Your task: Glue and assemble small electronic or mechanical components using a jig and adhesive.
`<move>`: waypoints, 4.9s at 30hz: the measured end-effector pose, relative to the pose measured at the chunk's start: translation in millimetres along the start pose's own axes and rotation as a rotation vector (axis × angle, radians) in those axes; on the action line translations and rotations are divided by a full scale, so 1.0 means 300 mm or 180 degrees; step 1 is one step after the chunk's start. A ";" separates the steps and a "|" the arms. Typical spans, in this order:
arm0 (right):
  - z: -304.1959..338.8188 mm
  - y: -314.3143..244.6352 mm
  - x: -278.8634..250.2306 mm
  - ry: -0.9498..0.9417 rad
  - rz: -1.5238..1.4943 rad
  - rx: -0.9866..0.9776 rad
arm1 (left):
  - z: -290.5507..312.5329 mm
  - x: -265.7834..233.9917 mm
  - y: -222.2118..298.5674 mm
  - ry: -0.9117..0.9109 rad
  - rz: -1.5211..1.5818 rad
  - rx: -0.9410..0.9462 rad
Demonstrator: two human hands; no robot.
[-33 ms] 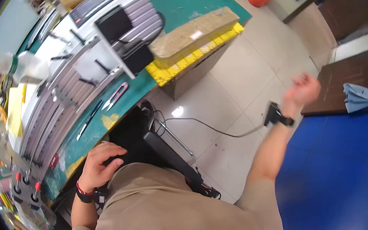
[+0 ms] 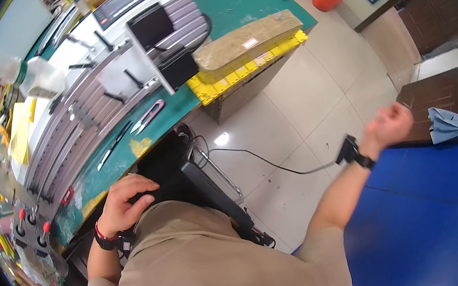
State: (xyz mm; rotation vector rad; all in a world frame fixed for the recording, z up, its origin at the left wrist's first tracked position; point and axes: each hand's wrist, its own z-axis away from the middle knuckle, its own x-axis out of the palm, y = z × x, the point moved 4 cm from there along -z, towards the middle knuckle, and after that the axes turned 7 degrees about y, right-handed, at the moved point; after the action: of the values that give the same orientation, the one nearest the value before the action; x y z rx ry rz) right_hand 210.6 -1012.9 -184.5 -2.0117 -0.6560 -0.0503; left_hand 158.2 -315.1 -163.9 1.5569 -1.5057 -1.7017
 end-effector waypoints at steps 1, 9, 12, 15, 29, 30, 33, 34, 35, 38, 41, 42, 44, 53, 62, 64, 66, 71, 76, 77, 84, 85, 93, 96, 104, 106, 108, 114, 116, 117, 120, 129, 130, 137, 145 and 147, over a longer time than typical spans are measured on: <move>0.134 -0.308 0.135 0.0238 -0.0729 0.0160 | 0.012 -0.014 0.012 0.0059 -0.0026 -0.0033; 1.069 -0.997 0.595 -0.4631 -0.0674 -0.1279 | -0.006 -0.106 0.324 0.0914 -0.0718 0.1120; 1.275 -1.044 0.692 -0.4872 -0.1320 -0.1084 | 0.063 -0.187 0.338 0.1017 -0.0935 0.1363; 1.397 -1.085 0.752 -0.5059 -0.1620 -0.0953 | 0.158 -0.285 0.320 0.1082 -0.1144 0.1120; 1.547 -1.078 0.851 -0.4785 -0.1135 -0.0316 | 0.220 -0.321 0.121 0.1915 0.0654 -0.0169; 1.539 -1.055 0.838 -0.4572 -0.0973 -0.0232 | 0.210 -0.302 0.108 0.1881 0.0744 -0.0237; 1.502 -0.923 0.818 -0.3569 -0.0440 0.0117 | 0.177 -0.252 0.065 0.1829 0.0855 -0.0356; 1.469 -0.856 0.834 -0.3070 -0.0319 0.0191 | 0.168 -0.242 0.050 0.1782 0.0836 -0.0385; 1.425 -0.787 0.868 -0.2837 -0.0083 0.0310 | 0.167 -0.235 0.033 0.1775 0.0825 -0.0368; 1.321 -0.699 0.977 -0.2637 0.0418 0.0147 | 0.133 -0.200 -0.028 0.1646 0.1032 -0.0410; 1.310 -0.727 1.032 -0.2948 0.0659 0.0025 | 0.084 -0.155 -0.074 0.1384 0.1233 -0.0439; 1.323 -0.727 1.040 -0.3220 0.0688 0.0188 | 0.051 -0.123 -0.108 0.1328 0.1632 -0.0490; 1.328 -0.708 1.005 -0.3374 0.0583 0.0563 | -0.018 -0.093 -0.102 0.1262 0.2043 -0.0532; 1.344 -0.827 0.808 -0.3630 -0.0364 0.1978 | -0.174 0.011 -0.037 0.0476 0.4662 -0.1084; 1.270 -0.710 1.063 -0.3770 0.0754 0.0217 | -0.093 0.006 -0.099 0.0838 0.3878 -0.1420; 1.272 -0.736 1.079 -0.3882 0.0931 -0.0090 | -0.094 0.000 -0.094 0.0840 0.3802 -0.1467; 1.259 -0.765 1.078 -0.3887 0.1063 -0.0115 | -0.106 0.000 -0.095 0.0851 0.3770 -0.1462; 1.284 -0.714 1.045 -0.4047 0.0935 0.0432 | -0.159 0.024 -0.084 0.0747 0.3913 -0.1354; 1.306 -0.813 0.823 -0.4487 0.0621 0.1760 | -0.229 0.045 -0.048 0.0637 0.4952 -0.1069; 1.299 -0.819 0.769 -0.4259 0.0212 0.1677 | -0.227 0.054 -0.060 0.0669 0.4952 -0.1071; 1.337 -0.773 0.821 -0.3805 -0.0132 0.3463 | 0.139 -0.169 -0.007 0.0534 0.5401 -0.0257; 1.381 -0.744 0.837 -0.4206 0.0008 0.3928 | 0.229 -0.220 -0.009 0.0323 0.5395 -0.0072; 1.506 -0.716 0.941 -0.4262 -0.0615 0.4440 | 0.522 -0.389 0.101 0.0862 0.4633 0.0036; 1.545 -0.732 0.946 -0.4325 -0.0697 0.4288 | 0.572 -0.384 0.128 0.1519 0.3761 -0.0122; 1.586 -0.898 0.870 -0.5240 -0.0085 0.3482 | 0.680 -0.474 0.136 0.3635 -0.2455 0.0034; 1.638 -0.961 0.854 -0.5842 -0.0142 0.3093 | 0.699 -0.509 0.134 0.3638 -0.2921 -0.0218; 1.697 -1.029 0.845 -0.6132 -0.0336 0.2870 | 0.718 -0.548 0.096 0.3718 -0.2649 -0.0438; 1.867 -1.292 0.927 -0.6300 -0.0977 0.0625 | 0.764 -0.611 0.063 0.3631 -0.2135 -0.0640; 1.944 -1.377 0.977 -0.5477 -0.1658 -0.0725 | 0.774 -0.617 0.070 0.3596 -0.1986 -0.0653; 2.004 -1.381 0.997 -0.5475 -0.1647 -0.0718 | 0.777 -0.621 0.073 0.3594 -0.1860 -0.0595; 2.152 -1.362 1.054 -0.5610 -0.1587 -0.0419 | 0.793 -0.632 0.078 0.3622 -0.1563 -0.0511; 2.182 -1.356 1.054 -0.5685 -0.1149 -0.0353 | 0.789 -0.660 0.099 0.3292 -0.1348 -0.0420; 2.177 -1.367 1.047 -0.5539 -0.1366 -0.0472 | 0.785 -0.662 0.094 0.3228 -0.1260 -0.0397; 2.149 -1.261 0.867 -0.5036 -0.2181 -0.0931 | 0.748 -0.674 0.118 0.3091 -0.1247 -0.0318; 2.326 -1.030 0.915 -0.5104 -0.1319 0.6364 | 0.663 -0.660 0.152 0.2705 -0.2918 -0.0761; 2.351 -1.032 0.953 -0.4638 -0.1388 0.6927 | 0.626 -0.649 0.145 0.2539 -0.3071 -0.0951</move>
State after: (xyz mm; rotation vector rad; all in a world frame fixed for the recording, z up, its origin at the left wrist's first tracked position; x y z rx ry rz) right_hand 147.1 -194.5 -216.4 0.5097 -1.0872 1.3121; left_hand 37.8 -87.0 -71.5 2.5276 -0.0678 -1.2584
